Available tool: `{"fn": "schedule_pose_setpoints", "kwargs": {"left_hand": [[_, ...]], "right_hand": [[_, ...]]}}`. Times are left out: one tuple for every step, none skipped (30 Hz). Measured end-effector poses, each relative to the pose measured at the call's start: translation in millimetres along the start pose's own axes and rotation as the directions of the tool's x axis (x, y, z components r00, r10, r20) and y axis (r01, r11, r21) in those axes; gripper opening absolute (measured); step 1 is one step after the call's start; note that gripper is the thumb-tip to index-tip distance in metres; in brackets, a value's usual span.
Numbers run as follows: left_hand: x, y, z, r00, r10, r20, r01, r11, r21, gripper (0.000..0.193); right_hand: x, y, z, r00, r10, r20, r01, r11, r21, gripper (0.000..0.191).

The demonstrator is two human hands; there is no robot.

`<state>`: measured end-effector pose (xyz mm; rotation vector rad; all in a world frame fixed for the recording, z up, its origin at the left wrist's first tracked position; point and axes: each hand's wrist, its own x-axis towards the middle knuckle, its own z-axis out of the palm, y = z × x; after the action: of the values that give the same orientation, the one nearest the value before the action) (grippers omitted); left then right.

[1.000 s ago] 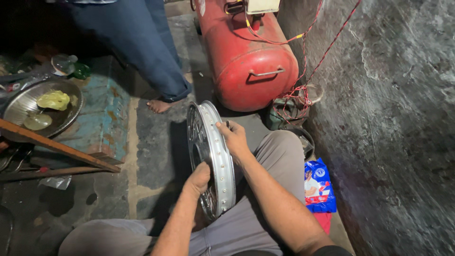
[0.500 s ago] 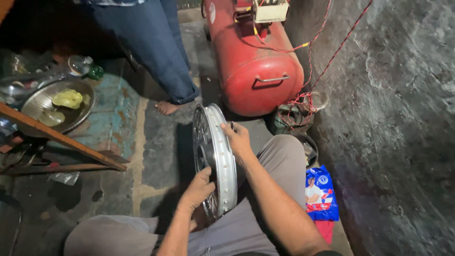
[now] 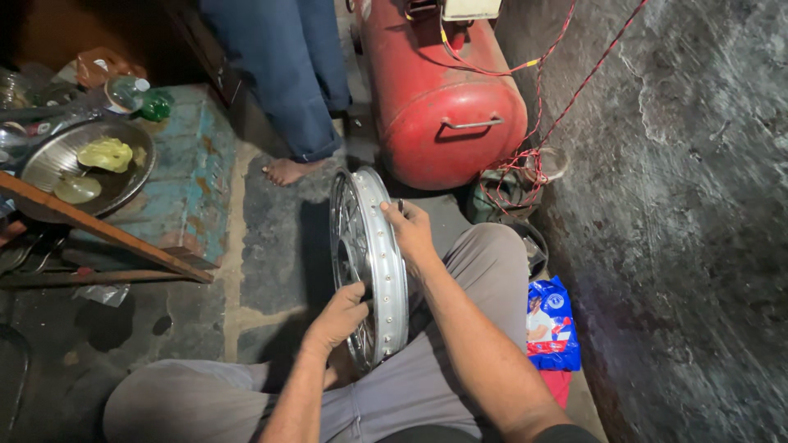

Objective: The person sits on the floor and repeatedly presses a metal rim onto a bicycle wheel, rotating the wheel to fit the rim around the entire circumference. The person uses both hands to push the rim into place while another person stands nearby.

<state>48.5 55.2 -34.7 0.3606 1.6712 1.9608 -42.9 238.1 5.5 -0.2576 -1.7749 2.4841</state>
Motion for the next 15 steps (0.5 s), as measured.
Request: {"fn": "schedule_pose_setpoints", "kwargs": {"left_hand": [[-0.6,3.0,0.1,0.998,-0.058,0.005,0.058,0.998,-0.018,0.037],[-0.7,4.0,0.7,0.998,-0.055,0.010,0.055,0.997,-0.049,0.035],[-1.2,3.8,-0.2,0.999,-0.052,0.016,0.053,0.995,-0.080,0.034],[-0.8,2.3,-1.3,0.999,-0.049,0.022,0.051,0.993,-0.111,0.033],[0.1,-0.5,-2.5,1.000,0.004,-0.006,-0.004,0.998,-0.062,0.034],[0.6,-4.9,-2.7,0.998,0.057,-0.031,-0.058,0.998,-0.013,0.035],[0.9,-9.9,-3.3,0.992,0.110,-0.054,-0.108,0.993,0.038,0.038],[1.1,-14.9,-5.7,0.997,0.064,-0.038,-0.063,0.998,0.024,0.034],[1.7,-19.6,-8.7,1.000,0.019,-0.021,-0.019,1.000,0.011,0.031],[2.5,-23.8,-12.2,1.000,-0.025,-0.004,0.025,1.000,-0.002,0.029],[2.4,-27.5,-15.4,1.000,-0.015,-0.001,0.015,1.000,0.022,0.029],[2.4,-30.4,-18.4,1.000,-0.006,0.003,0.006,0.999,0.046,0.029],[2.0,-31.8,-20.1,1.000,0.005,0.006,-0.006,0.998,0.070,0.031],[0.7,-32.6,-19.5,0.994,-0.042,-0.098,0.041,0.999,-0.008,0.032],[-1.2,-32.0,-17.0,0.975,-0.095,-0.199,0.079,0.993,-0.089,0.033]], "right_hand": [[-0.9,-1.1,0.8,1.000,-0.009,0.003,0.009,1.000,0.002,0.025],[-1.9,-2.4,1.4,1.000,-0.018,0.005,0.018,1.000,0.005,0.026],[-2.8,-3.9,2.1,1.000,-0.007,0.003,0.007,1.000,0.007,0.025],[-3.6,-5.4,2.7,1.000,0.002,0.000,-0.002,1.000,0.010,0.025],[-4.2,-6.8,3.4,1.000,0.012,-0.001,-0.012,1.000,0.012,0.024],[-4.9,-8.0,3.6,1.000,0.015,0.002,-0.015,1.000,0.020,0.024],[-5.5,-8.9,3.8,1.000,0.018,0.005,-0.018,0.999,0.028,0.023],[-6.2,-9.2,4.0,1.000,0.022,0.008,-0.023,0.999,0.036,0.023],[-6.6,-9.4,3.9,1.000,0.008,0.013,-0.008,1.000,0.024,0.024],[-6.5,-9.3,3.8,1.000,-0.007,0.017,0.007,1.000,0.011,0.025],[-6.5,-9.2,3.5,1.000,-0.021,0.023,0.021,1.000,-0.002,0.026],[-6.3,-8.6,3.3,1.000,-0.010,0.012,0.010,1.000,-0.014,0.026],[-6.3,-8.1,3.0,1.000,-0.001,0.002,0.001,1.000,-0.027,0.026],[-5.6,-7.4,3.1,1.000,0.007,-0.006,-0.007,0.999,-0.039,0.026],[-5.1,-6.7,3.2,1.000,0.001,0.004,-0.001,1.000,-0.022,0.026]]}}
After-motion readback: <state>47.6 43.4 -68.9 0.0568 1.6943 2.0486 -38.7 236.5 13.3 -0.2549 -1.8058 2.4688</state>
